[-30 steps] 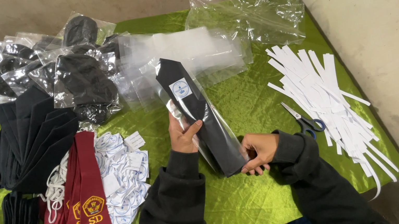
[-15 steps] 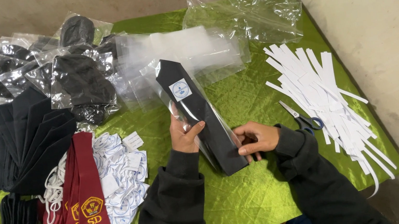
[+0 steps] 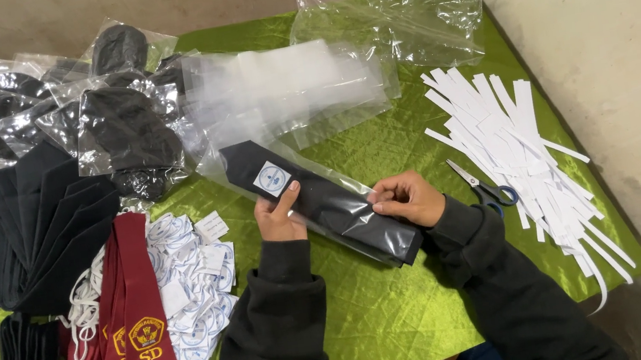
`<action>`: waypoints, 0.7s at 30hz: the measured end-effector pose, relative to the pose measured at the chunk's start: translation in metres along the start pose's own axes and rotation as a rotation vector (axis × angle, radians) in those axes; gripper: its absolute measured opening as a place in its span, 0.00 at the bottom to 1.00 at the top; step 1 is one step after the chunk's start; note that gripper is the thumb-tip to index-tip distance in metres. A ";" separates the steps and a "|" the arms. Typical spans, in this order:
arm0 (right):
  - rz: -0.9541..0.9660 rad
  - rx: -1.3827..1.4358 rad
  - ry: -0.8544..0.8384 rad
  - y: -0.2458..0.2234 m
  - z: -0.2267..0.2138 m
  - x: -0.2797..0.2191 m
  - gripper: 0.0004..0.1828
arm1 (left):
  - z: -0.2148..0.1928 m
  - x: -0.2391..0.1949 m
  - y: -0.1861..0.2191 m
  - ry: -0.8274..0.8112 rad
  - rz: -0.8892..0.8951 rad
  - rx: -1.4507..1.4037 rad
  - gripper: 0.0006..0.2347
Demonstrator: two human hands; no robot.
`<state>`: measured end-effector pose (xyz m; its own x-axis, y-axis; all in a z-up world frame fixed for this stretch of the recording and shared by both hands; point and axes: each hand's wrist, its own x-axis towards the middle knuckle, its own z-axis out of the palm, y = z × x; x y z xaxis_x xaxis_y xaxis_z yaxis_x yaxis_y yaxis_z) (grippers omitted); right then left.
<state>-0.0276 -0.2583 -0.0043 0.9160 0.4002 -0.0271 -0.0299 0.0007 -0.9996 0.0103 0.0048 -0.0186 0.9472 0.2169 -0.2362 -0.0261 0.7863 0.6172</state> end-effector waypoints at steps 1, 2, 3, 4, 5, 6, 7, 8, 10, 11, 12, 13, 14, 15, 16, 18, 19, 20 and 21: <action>0.000 0.000 0.000 -0.008 0.000 0.001 0.07 | -0.003 0.000 -0.003 0.000 0.000 0.000 0.15; -0.012 0.006 0.056 -0.016 0.000 0.002 0.08 | -0.005 0.000 -0.005 0.044 -0.061 0.014 0.14; -0.023 0.011 0.111 -0.024 0.000 0.002 0.09 | -0.008 -0.001 -0.008 0.089 -0.122 0.027 0.14; -0.022 0.012 0.111 -0.023 -0.003 0.000 0.09 | -0.002 -0.007 -0.003 0.090 -0.123 0.027 0.14; -0.035 0.035 0.199 -0.023 -0.007 -0.002 0.10 | 0.004 -0.012 0.001 0.008 -0.187 0.116 0.14; -0.047 0.058 0.286 -0.022 -0.011 -0.004 0.10 | 0.011 -0.017 0.006 -0.074 -0.250 0.204 0.15; -0.047 0.058 0.287 -0.017 -0.017 -0.003 0.10 | 0.018 -0.026 0.010 -0.075 -0.251 0.204 0.15; -0.048 0.070 0.341 -0.011 -0.023 -0.002 0.12 | 0.026 -0.035 0.014 -0.158 -0.308 0.234 0.13; -0.052 0.083 0.393 -0.008 -0.029 0.002 0.14 | 0.024 -0.039 0.008 -0.242 -0.363 0.265 0.12; -0.038 0.080 0.463 -0.010 -0.029 0.002 0.13 | 0.016 -0.034 -0.003 -0.254 -0.348 0.245 0.11; -0.024 0.077 0.533 -0.012 -0.029 0.002 0.15 | 0.008 -0.029 -0.014 -0.266 -0.332 0.225 0.11; -0.024 0.077 0.534 -0.032 -0.013 0.002 0.15 | -0.009 -0.016 -0.027 -0.266 -0.333 0.226 0.11; -0.014 0.215 0.583 -0.052 0.004 0.001 0.23 | -0.026 -0.004 -0.040 -0.258 -0.287 0.191 0.09; -0.005 0.353 0.630 -0.073 0.020 0.001 0.31 | -0.042 0.009 -0.053 -0.252 -0.239 0.155 0.08; -0.007 0.354 0.631 -0.058 0.011 0.003 0.31 | -0.051 0.015 -0.061 -0.254 -0.239 0.156 0.08; -0.084 0.498 0.565 -0.029 -0.007 0.008 0.44 | -0.070 0.028 -0.075 -0.241 -0.182 0.087 0.07; -0.087 0.498 0.564 -0.039 0.004 0.007 0.44 | -0.038 0.004 -0.053 -0.243 -0.179 0.088 0.07; -0.100 0.431 0.584 -0.049 0.015 0.007 0.42 | -0.006 -0.019 -0.031 -0.249 -0.160 0.082 0.05; -0.111 0.364 0.605 -0.058 0.025 0.005 0.40 | 0.024 -0.044 -0.010 -0.255 -0.142 0.075 0.03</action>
<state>-0.0311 -0.2330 0.0543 0.9795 -0.1988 -0.0336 0.0410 0.3598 -0.9321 -0.0229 -0.0266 0.0039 0.9896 -0.0520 -0.1344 0.1275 0.7512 0.6476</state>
